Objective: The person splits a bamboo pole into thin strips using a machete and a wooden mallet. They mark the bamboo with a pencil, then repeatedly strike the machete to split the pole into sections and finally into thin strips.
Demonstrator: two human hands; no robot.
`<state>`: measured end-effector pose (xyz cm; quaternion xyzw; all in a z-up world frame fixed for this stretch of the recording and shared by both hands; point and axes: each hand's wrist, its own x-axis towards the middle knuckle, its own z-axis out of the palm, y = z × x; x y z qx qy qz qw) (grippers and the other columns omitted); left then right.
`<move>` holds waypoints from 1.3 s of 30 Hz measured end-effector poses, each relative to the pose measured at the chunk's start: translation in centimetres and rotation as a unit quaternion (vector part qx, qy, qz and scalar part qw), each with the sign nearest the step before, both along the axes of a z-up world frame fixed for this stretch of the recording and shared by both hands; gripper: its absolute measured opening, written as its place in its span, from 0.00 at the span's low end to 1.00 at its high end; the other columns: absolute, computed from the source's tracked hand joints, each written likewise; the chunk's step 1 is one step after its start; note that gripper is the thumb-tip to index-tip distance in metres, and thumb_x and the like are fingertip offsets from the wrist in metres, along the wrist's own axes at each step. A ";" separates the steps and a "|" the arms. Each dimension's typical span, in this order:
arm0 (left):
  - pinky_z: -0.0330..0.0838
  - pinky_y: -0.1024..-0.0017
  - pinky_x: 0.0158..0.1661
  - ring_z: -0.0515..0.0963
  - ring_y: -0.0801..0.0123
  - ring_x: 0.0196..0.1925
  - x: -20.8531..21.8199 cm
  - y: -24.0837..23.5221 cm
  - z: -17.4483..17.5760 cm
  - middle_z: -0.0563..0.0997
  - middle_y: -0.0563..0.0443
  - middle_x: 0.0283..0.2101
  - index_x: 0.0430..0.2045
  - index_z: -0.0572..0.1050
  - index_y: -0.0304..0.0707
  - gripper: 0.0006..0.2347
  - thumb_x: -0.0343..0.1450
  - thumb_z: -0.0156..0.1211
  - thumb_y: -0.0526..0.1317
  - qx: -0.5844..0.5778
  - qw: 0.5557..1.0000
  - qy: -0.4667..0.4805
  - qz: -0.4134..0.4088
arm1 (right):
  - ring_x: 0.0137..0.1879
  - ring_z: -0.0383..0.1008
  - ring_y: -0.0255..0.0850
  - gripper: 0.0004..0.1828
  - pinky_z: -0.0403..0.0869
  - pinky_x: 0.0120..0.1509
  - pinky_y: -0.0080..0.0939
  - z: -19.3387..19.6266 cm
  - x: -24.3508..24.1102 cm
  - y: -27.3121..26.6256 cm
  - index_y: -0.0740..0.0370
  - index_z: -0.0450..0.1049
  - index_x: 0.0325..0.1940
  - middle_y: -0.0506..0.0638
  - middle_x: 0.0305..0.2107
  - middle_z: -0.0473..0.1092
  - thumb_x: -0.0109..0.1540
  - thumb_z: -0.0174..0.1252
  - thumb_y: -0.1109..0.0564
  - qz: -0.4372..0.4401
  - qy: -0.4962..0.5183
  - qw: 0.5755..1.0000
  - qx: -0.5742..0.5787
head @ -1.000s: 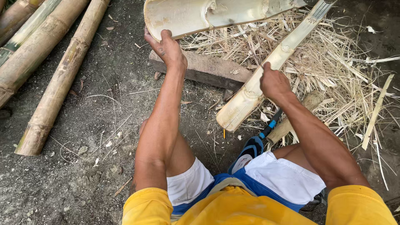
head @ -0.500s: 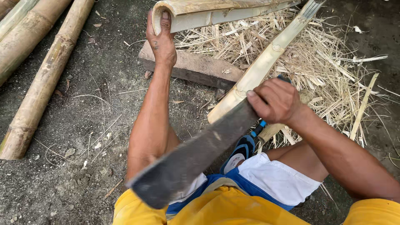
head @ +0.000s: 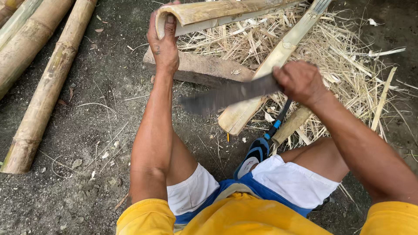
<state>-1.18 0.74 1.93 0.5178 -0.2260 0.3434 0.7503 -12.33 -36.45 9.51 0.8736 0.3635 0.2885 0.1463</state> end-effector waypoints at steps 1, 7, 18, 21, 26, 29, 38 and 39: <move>0.76 0.58 0.65 0.79 0.63 0.62 0.2 0.1 -0.4 0.82 0.49 0.56 0.56 0.75 0.40 0.20 0.77 0.62 0.53 -0.030 0.999 0.006 -0.021 | 0.19 0.64 0.42 0.12 0.67 0.17 0.46 1.1 1.4 -1.3 0.60 0.66 0.52 0.51 0.22 0.63 0.79 0.41 0.51 -0.228 0.095 0.968 -0.047; 0.74 0.59 0.65 0.77 0.59 0.63 2.5 -0.6 -1.9 0.77 0.41 0.59 0.62 0.69 0.41 0.22 0.76 0.62 0.49 -0.166 0.982 0.093 0.023 | 0.18 0.66 0.50 0.10 0.65 0.25 0.55 -1.5 0.4 -4.8 0.61 0.62 0.54 0.58 0.15 0.67 0.73 0.39 0.56 -0.402 0.273 0.868 0.101; 0.68 0.54 0.65 0.73 0.52 0.65 1.9 5.7 -2.9 0.75 0.29 0.59 0.63 0.63 0.26 0.24 0.76 0.59 0.43 -0.333 0.919 0.164 0.131 | 0.33 0.77 0.53 0.17 0.74 0.39 0.58 -9.0 -1.3 1.7 0.65 0.62 0.52 0.63 0.29 0.73 0.64 0.58 0.55 -0.203 0.382 0.801 0.413; 0.60 0.54 0.68 0.65 0.56 0.70 1.4 2.5 -4.5 0.65 0.41 0.67 0.67 0.55 0.35 0.27 0.76 0.61 0.42 -0.174 0.965 0.134 0.146 | 0.33 0.77 0.58 0.25 0.74 0.39 0.59 -8.4 -1.8 3.8 0.67 0.57 0.63 0.65 0.27 0.73 0.64 0.52 0.57 -0.144 0.375 0.848 0.346; 0.75 0.50 0.59 0.80 0.47 0.57 0.8 5.4 -5.8 0.75 0.30 0.58 0.66 0.55 0.34 0.32 0.68 0.64 0.42 -0.248 0.910 0.250 0.221 | 0.32 0.76 0.64 0.25 0.74 0.37 0.61 -9.5 -1.5 4.9 0.67 0.60 0.63 0.68 0.32 0.74 0.67 0.56 0.52 -0.092 0.251 0.936 0.229; 0.67 0.51 0.60 0.68 0.56 0.63 -1.8 8.8 -3.6 0.60 0.38 0.67 0.70 0.44 0.34 0.33 0.74 0.60 0.38 -0.231 0.899 0.180 0.325 | 0.29 0.77 0.61 0.20 0.75 0.36 0.61 -10.3 -0.5 3.7 0.69 0.63 0.55 0.68 0.30 0.73 0.69 0.55 0.51 -0.169 0.270 0.927 0.198; 0.76 0.57 0.49 0.78 0.57 0.45 1.7 5.8 -6.3 0.76 0.36 0.44 0.43 0.68 0.26 0.12 0.71 0.59 0.37 -0.215 0.876 0.158 0.403 | 0.28 0.77 0.54 0.20 0.76 0.30 0.53 -8.1 -3.3 10.9 0.72 0.64 0.53 0.62 0.29 0.73 0.66 0.56 0.52 0.041 0.266 0.939 0.213; 0.75 0.59 0.48 0.75 0.59 0.44 1.8 5.6 -6.3 0.75 0.37 0.44 0.44 0.67 0.26 0.13 0.72 0.59 0.36 -0.159 0.863 0.097 0.469 | 0.29 0.77 0.54 0.23 0.76 0.31 0.51 -8.1 -4.0 11.0 0.73 0.65 0.53 0.63 0.30 0.73 0.63 0.59 0.52 0.140 0.206 0.947 0.201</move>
